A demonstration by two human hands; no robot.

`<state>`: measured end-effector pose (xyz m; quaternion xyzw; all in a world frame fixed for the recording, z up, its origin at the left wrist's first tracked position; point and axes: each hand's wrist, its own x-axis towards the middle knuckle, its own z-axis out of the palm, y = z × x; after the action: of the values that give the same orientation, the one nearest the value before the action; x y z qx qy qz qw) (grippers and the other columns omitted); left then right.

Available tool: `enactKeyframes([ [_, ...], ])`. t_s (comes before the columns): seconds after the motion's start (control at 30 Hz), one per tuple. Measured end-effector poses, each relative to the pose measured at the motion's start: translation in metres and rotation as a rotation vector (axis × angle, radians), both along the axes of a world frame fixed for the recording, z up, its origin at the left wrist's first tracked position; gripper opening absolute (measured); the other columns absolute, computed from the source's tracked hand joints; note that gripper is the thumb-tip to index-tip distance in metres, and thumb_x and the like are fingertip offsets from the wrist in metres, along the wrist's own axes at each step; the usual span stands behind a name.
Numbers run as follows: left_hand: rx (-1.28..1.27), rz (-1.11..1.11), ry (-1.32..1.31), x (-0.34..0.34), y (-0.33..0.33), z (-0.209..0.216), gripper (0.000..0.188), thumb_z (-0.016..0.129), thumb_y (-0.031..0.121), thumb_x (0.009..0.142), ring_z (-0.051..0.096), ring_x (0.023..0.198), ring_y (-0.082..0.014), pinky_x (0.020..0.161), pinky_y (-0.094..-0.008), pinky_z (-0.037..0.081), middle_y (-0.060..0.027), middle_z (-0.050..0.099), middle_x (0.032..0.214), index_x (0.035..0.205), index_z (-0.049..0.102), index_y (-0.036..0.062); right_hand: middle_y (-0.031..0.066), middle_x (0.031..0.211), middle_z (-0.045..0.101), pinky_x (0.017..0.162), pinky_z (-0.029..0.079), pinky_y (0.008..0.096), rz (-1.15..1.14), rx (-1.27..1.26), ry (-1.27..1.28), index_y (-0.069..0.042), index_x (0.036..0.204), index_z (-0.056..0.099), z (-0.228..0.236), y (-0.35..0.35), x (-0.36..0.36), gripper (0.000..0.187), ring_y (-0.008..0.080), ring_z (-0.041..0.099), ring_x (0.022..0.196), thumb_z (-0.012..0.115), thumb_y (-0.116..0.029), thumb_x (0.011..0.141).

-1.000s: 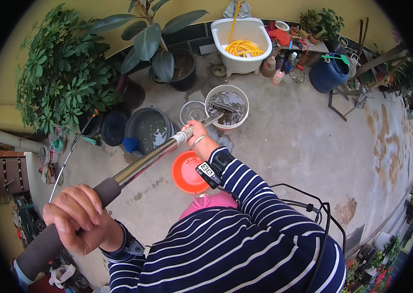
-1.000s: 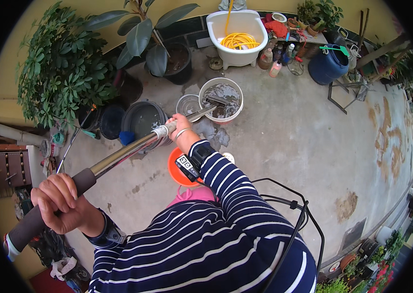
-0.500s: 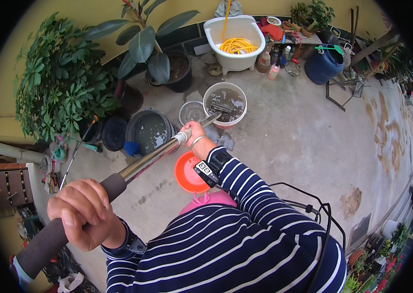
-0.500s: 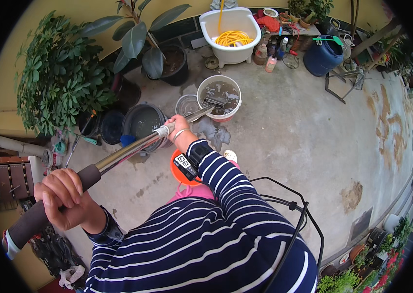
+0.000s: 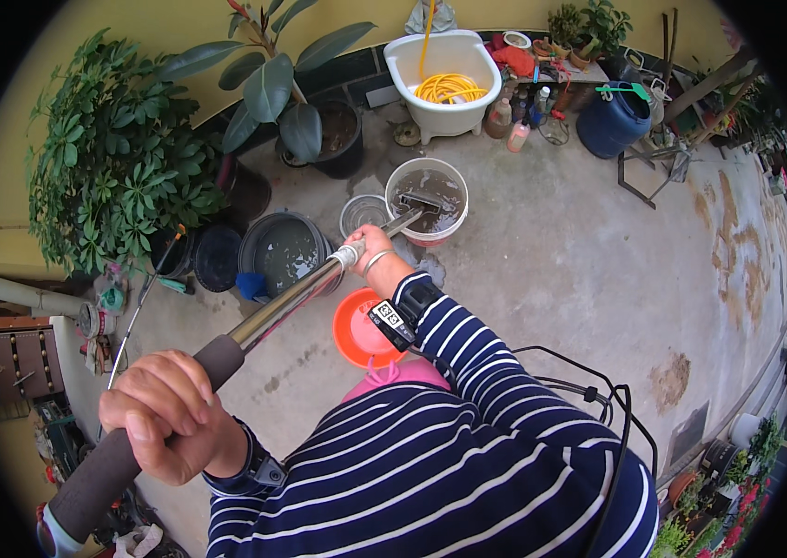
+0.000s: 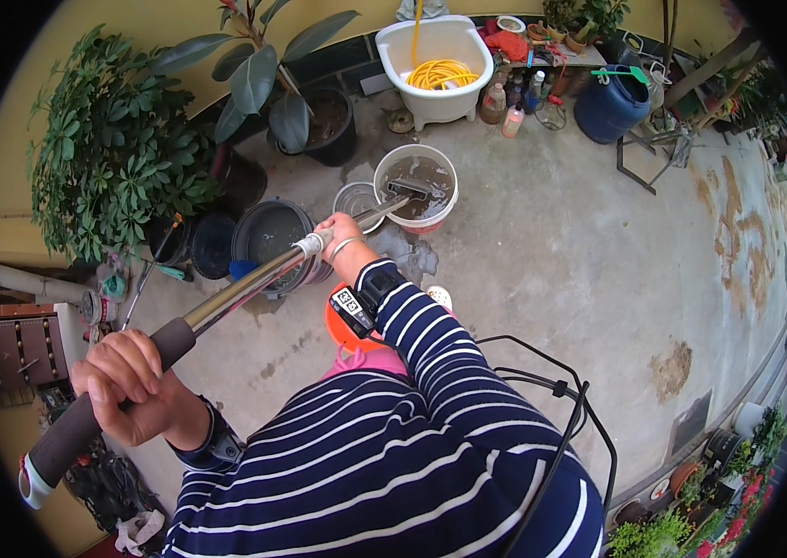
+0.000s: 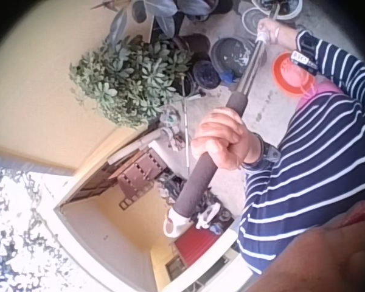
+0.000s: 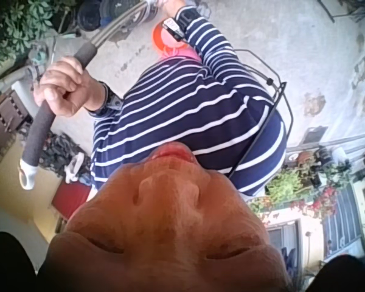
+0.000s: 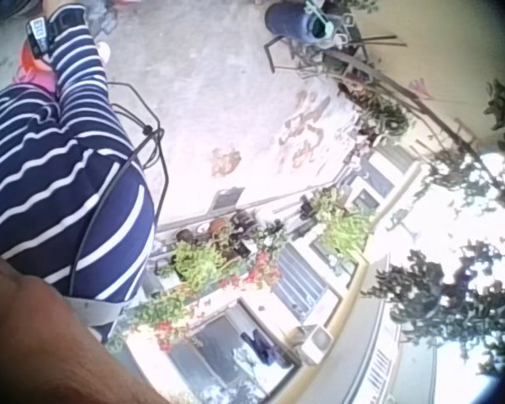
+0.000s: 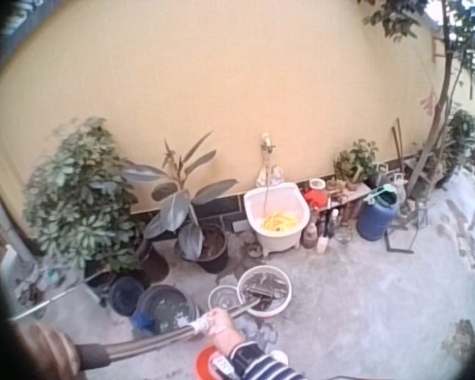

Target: The person mops tiled floors in a living room and bedroom using a flat mop. They dip the mop into a bucket of water in an outdoor area, wring it, and continue mopping. The person also opens a window in the bedroom.

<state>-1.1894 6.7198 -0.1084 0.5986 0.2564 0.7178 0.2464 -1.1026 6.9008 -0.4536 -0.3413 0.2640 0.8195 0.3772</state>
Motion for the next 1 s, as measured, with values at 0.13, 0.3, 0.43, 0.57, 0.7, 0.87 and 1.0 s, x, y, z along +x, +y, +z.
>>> enactKeyframes([
  [0.13,0.002,-0.008,-0.006,-0.002,0.002,0.0,0.02,0.049,0.013,0.091,0.043,0.039,-0.0099,0.044,-0.0253,0.041,-0.0013,0.047,0.053,0.072,0.042,0.0102,0.0071,0.055,0.043,0.048,0.046,0.0354,0.005,0.023,-0.001,-0.01,0.058,0.038,0.0,0.001,-0.001,0.025,0.0213,0.046,0.049,0.046,-0.01,0.082],
  [0.3,-0.002,0.007,-0.015,0.001,0.003,0.002,0.02,0.048,0.012,0.091,0.042,0.039,-0.0103,0.045,-0.0256,0.041,-0.0015,0.046,0.053,0.072,0.043,0.0097,0.0074,0.055,0.042,0.048,0.046,0.0355,0.009,0.025,-0.025,-0.01,0.058,0.038,0.004,-0.002,0.001,0.026,0.0215,0.046,0.05,0.046,-0.011,0.083],
  [0.43,-0.033,0.023,0.002,0.005,0.004,0.004,0.019,0.048,0.012,0.091,0.042,0.04,-0.011,0.045,-0.0261,0.041,-0.0017,0.045,0.053,0.073,0.043,0.0091,0.0063,0.056,0.043,0.047,0.046,0.0336,-0.004,0.001,-0.003,-0.01,0.06,0.039,0.008,-0.007,0.002,0.025,0.0206,0.046,0.049,0.047,-0.011,0.084],
  [0.57,-0.05,0.043,-0.008,0.006,0.008,0.005,0.018,0.048,0.012,0.091,0.042,0.04,-0.0114,0.045,-0.0262,0.041,-0.002,0.045,0.052,0.074,0.044,0.0089,0.0045,0.056,0.043,0.046,0.047,0.0317,-0.031,-0.062,0.025,-0.009,0.062,0.041,0.008,-0.008,0.003,0.025,0.0194,0.046,0.049,0.048,-0.011,0.086],
  [0.7,-0.042,0.033,-0.019,0.005,0.008,0.004,0.019,0.048,0.012,0.091,0.042,0.04,-0.0115,0.045,-0.0263,0.041,-0.002,0.045,0.052,0.073,0.043,0.0092,0.0034,0.056,0.042,0.046,0.047,0.0317,-0.046,-0.055,0.03,-0.009,0.064,0.041,0.007,-0.009,0.002,0.023,0.0187,0.046,0.049,0.048,-0.01,0.086],
  [0.87,-0.038,0.017,0.005,0.004,0.005,0.003,0.02,0.048,0.013,0.091,0.042,0.04,-0.0116,0.045,-0.0267,0.041,-0.0021,0.045,0.052,0.073,0.042,0.0094,0.0044,0.055,0.042,0.047,0.047,0.0329,-0.018,-0.041,0.03,-0.009,0.063,0.041,0.002,-0.009,0.001,0.023,0.0192,0.046,0.049,0.048,-0.01,0.085],
  [1.0,-0.061,0.056,-0.04,0.005,0.003,0.001,0.021,0.047,0.012,0.092,0.042,0.04,-0.0114,0.046,-0.0269,0.041,-0.002,0.045,0.052,0.072,0.042,0.0097,0.0053,0.055,0.042,0.047,0.047,0.0334,0.017,-0.09,0.015,-0.01,0.06,0.04,-0.002,-0.007,-0.002,0.024,0.0198,0.046,0.049,0.048,-0.011,0.082],
])
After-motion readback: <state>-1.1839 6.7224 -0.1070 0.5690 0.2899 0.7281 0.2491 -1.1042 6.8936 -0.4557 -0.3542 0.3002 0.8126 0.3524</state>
